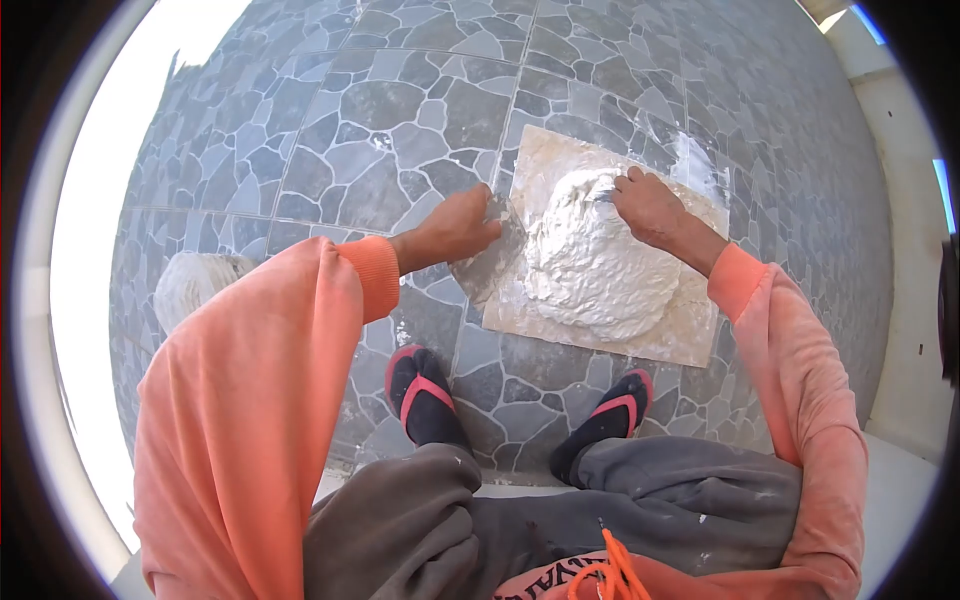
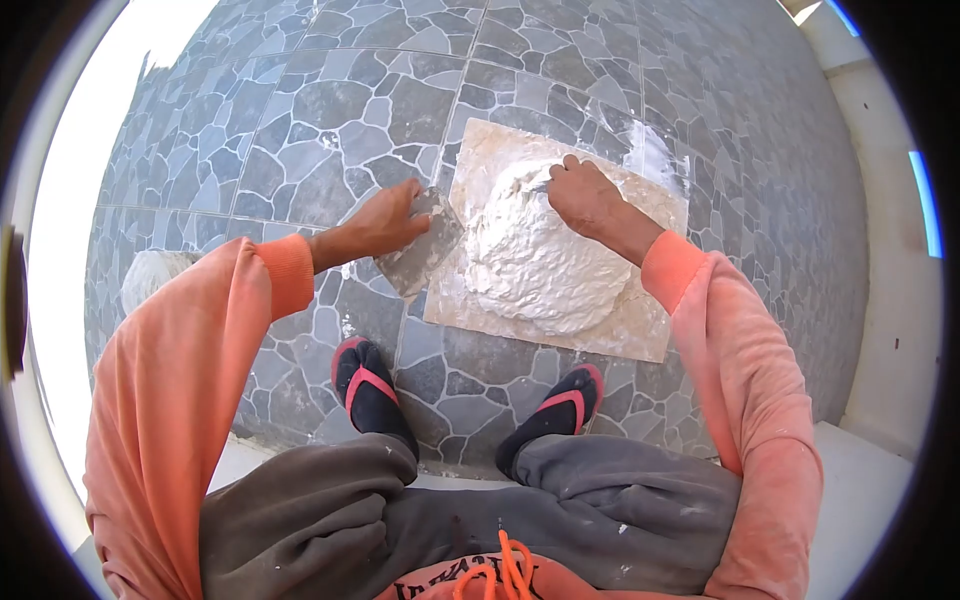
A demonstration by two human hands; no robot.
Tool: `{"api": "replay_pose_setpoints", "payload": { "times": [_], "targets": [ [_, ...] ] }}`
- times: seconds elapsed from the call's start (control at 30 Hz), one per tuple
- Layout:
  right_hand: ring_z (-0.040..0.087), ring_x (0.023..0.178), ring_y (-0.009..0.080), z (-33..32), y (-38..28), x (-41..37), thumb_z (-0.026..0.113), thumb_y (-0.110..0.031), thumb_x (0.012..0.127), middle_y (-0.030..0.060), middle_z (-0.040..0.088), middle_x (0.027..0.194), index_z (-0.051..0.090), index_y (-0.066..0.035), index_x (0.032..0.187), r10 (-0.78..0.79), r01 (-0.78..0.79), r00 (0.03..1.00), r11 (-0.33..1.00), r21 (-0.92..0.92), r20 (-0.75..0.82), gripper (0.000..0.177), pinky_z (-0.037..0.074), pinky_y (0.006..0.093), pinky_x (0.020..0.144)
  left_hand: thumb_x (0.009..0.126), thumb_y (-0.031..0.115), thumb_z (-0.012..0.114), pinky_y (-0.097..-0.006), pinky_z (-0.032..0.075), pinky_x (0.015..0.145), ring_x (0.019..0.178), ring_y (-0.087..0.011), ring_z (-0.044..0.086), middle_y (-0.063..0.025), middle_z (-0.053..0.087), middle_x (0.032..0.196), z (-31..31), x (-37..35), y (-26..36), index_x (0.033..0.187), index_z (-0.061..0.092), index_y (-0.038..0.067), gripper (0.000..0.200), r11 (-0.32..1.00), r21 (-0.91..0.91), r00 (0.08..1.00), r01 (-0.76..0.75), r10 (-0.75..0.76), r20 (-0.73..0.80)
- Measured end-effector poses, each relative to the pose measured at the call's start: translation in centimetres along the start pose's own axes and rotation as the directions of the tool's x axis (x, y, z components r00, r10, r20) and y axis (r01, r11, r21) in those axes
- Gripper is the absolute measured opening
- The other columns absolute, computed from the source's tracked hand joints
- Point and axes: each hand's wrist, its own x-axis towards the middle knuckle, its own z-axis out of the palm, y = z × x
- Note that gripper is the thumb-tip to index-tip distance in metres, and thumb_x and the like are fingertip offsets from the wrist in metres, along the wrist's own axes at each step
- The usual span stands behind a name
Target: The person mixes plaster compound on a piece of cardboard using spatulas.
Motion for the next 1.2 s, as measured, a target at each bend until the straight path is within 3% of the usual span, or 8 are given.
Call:
{"api": "replay_pose_setpoints", "payload": {
  "times": [0.2,0.33,0.53,0.67,0.8,0.93,1.17,1.2],
  "targets": [
    [0.057,0.095,0.0308,-0.3,1.0,-0.4,0.061,0.003,0.07,0.0126,0.061,0.094,0.067,0.002,0.086,-0.041,0.033,0.979,0.998,0.045,0.202,0.018,0.052,0.0402,0.081,0.082,0.022,0.06,-0.0508,0.046,0.083,0.093,-0.0468,0.06,-0.0335,0.061,0.097,0.2,-0.3,0.1,0.112,0.049,-0.011,0.046,1.0,-0.016,1.0,0.001,-0.001,0.007],
    [0.06,0.102,0.0335,0.0,1.9,0.3,0.064,-0.001,0.072,0.0173,0.064,0.101,0.069,0.004,0.084,0.074,-0.074,0.997,0.997,0.006,-0.034,0.015,0.054,0.041,0.081,0.082,0.021,0.06,-0.0508,0.046,0.083,0.095,-0.0466,0.06,-0.0341,0.061,0.099,-0.5,-0.1,0.8,0.114,0.048,-0.01,0.046,0.999,0.002,0.997,0.051,-0.051,0.061],
    [0.059,0.095,0.0335,-0.8,1.9,1.0,0.058,0.001,0.07,0.0147,0.062,0.093,0.066,0.004,0.085,-0.035,0.001,0.967,0.991,0.133,0.254,0.017,0.053,0.0416,0.079,0.083,0.021,0.059,-0.0511,0.046,0.083,0.095,-0.0469,0.06,-0.034,0.061,0.1,-0.1,-0.3,0.5,0.113,0.048,-0.01,0.045,0.999,-0.013,0.999,0.035,-0.035,0.028],
    [0.066,0.08,0.0383,2.8,1.7,1.0,0.06,-0.002,0.07,0.0214,0.067,0.081,0.069,0.002,0.084,-0.048,0.049,0.999,0.998,0.038,-0.012,0.017,0.055,0.0418,0.076,0.083,0.022,0.059,-0.0514,0.046,0.082,0.093,-0.0472,0.06,-0.0338,0.061,0.098,0.0,0.1,0.4,0.113,0.048,-0.01,0.045,0.999,0.007,0.999,0.034,-0.035,0.027],
    [0.064,0.077,0.039,-0.5,2.3,0.8,0.058,-0.003,0.066,0.0232,0.064,0.076,0.068,0.001,0.081,-0.097,0.031,0.968,0.961,0.275,0.23,0.018,0.051,0.0445,0.07,0.083,0.022,0.059,-0.0511,0.046,0.082,0.094,-0.047,0.06,-0.0334,0.061,0.098,0.1,-0.1,0.2,0.114,0.049,-0.01,0.046,1.0,-0.017,1.0,0.019,-0.019,0.017],
    [0.065,0.075,0.0387,1.7,3.9,0.6,0.06,-0.003,0.066,0.0215,0.066,0.077,0.068,0.003,0.075,0.049,-0.048,0.998,0.999,0.014,-0.039,0.014,0.054,0.0442,0.07,0.082,0.022,0.059,-0.051,0.047,0.082,0.094,-0.0474,0.06,-0.0339,0.062,0.098,-0.2,-0.1,0.5,0.114,0.049,-0.01,0.046,0.999,-0.011,0.999,0.039,-0.039,0.022],
    [0.066,0.078,0.0376,-2.7,2.7,0.0,0.062,-0.004,0.067,0.0205,0.067,0.08,0.068,0.004,0.078,-0.008,-0.048,0.958,0.981,0.187,0.286,0.015,0.054,0.0438,0.068,0.082,0.021,0.059,-0.0511,0.047,0.082,0.092,-0.0481,0.06,-0.0344,0.062,0.095,-0.4,-0.2,0.7,0.114,0.049,-0.012,0.047,1.0,-0.019,0.999,0.025,-0.024,0.035],
    [0.065,0.08,0.0374,-2.0,2.9,0.1,0.062,-0.004,0.067,0.0203,0.067,0.082,0.068,0.004,0.078,0.019,-0.042,0.988,0.988,0.148,0.152,0.015,0.054,0.044,0.069,0.082,0.022,0.06,-0.0493,0.047,0.083,0.094,-0.0468,0.061,-0.0339,0.062,0.098,-0.3,-0.1,0.8,0.115,0.049,-0.011,0.048,1.0,-0.002,0.999,0.031,-0.031,0.039]
  ]
}}
